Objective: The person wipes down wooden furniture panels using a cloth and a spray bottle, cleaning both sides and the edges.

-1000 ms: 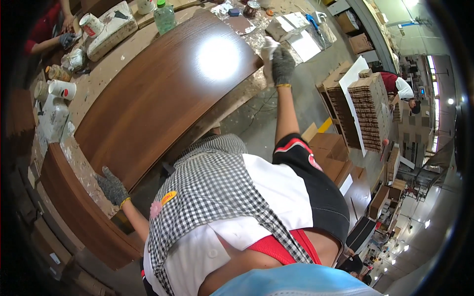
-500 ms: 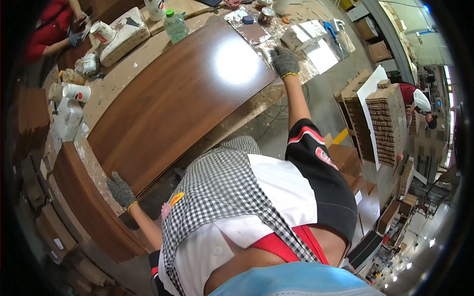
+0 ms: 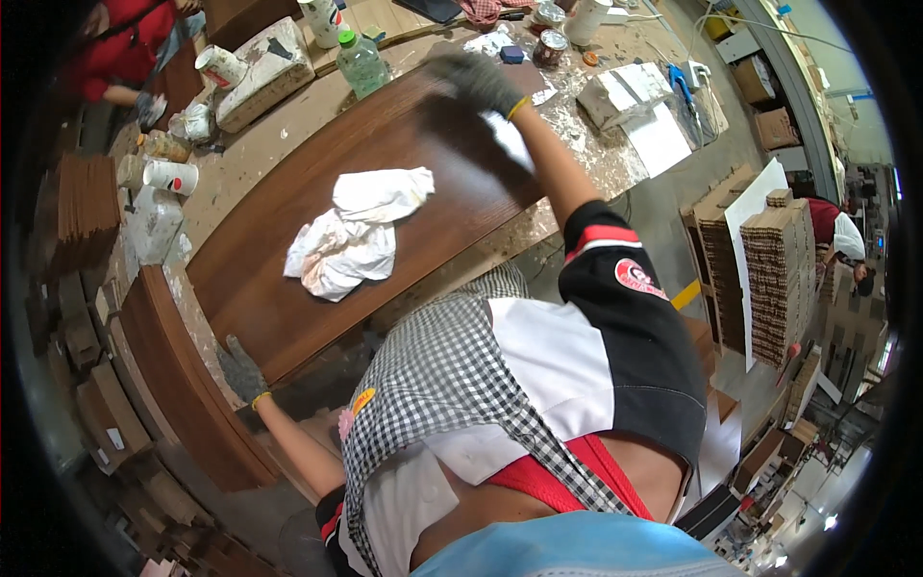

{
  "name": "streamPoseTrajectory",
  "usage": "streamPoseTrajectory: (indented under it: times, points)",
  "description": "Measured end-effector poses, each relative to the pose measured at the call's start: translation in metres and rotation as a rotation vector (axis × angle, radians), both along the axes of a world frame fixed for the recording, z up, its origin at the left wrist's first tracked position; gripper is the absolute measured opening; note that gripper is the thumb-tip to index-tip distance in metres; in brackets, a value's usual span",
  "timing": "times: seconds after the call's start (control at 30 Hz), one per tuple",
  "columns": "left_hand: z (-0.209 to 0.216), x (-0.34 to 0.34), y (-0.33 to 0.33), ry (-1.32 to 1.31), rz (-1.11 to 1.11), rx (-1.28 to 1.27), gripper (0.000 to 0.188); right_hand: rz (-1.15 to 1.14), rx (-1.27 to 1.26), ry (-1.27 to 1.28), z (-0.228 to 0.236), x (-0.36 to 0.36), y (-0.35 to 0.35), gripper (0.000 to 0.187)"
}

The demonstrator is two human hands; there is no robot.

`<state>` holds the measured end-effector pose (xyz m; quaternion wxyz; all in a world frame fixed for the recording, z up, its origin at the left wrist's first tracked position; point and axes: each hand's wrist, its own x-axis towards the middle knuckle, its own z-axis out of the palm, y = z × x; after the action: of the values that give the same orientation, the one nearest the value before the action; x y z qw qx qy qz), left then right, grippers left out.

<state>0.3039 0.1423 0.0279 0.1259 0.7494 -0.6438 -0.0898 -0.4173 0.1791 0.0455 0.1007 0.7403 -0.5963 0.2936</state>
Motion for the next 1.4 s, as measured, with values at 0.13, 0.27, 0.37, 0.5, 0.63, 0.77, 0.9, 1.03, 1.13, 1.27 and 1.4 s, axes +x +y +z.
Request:
streamPoseTrajectory:
  times: [0.13, 0.27, 0.37, 0.5, 0.63, 0.77, 0.9, 1.03, 1.13, 1.27, 1.4]
  points:
    - [0.015, -0.033, 0.0, 0.031, 0.01, 0.038, 0.08, -0.773, 0.425, -0.238, -0.058, -0.142, 0.009, 0.042]
    - [0.013, -0.021, 0.002, 0.002, 0.022, 0.024, 0.077, -0.755, 0.385, -0.037, -0.106, -0.176, 0.003, 0.038]
    - [0.013, -0.019, 0.005, 0.01, 0.045, 0.058, 0.077, -0.727, 0.43, 0.025, -0.118, -0.182, 0.001, 0.035]
    - [0.016, -0.025, 0.008, -0.003, 0.027, 0.041, 0.078, -0.756, 0.6, -0.138, -0.089, -0.192, -0.007, 0.04]
    - [0.022, -0.034, 0.013, 0.024, 0.061, 0.059, 0.078, -0.763, 0.449, -0.298, -0.08, -0.185, -0.003, 0.043]
    - [0.024, -0.035, 0.006, 0.017, 0.068, 0.07, 0.079, -0.723, 0.563, -0.159, -0.086, -0.178, -0.004, 0.047]
    - [0.023, -0.03, 0.003, 0.0, 0.06, 0.07, 0.08, -0.651, 0.311, -0.419, -0.062, -0.159, 0.0, 0.044]
    - [0.017, -0.023, 0.009, 0.004, 0.067, 0.073, 0.079, -0.241, 0.208, -0.75, -0.013, -0.087, 0.034, 0.038]
    - [0.016, -0.026, 0.009, 0.005, 0.048, 0.05, 0.078, -0.209, 0.174, -0.559, -0.007, -0.061, 0.045, 0.046]
    - [0.018, -0.028, 0.008, 0.014, 0.034, 0.046, 0.078, -0.269, 0.197, -0.252, -0.016, -0.061, 0.028, 0.058]
    - [0.015, -0.025, 0.003, 0.003, 0.036, 0.041, 0.079, -0.22, 0.119, -0.268, -0.044, -0.086, -0.022, 0.063]
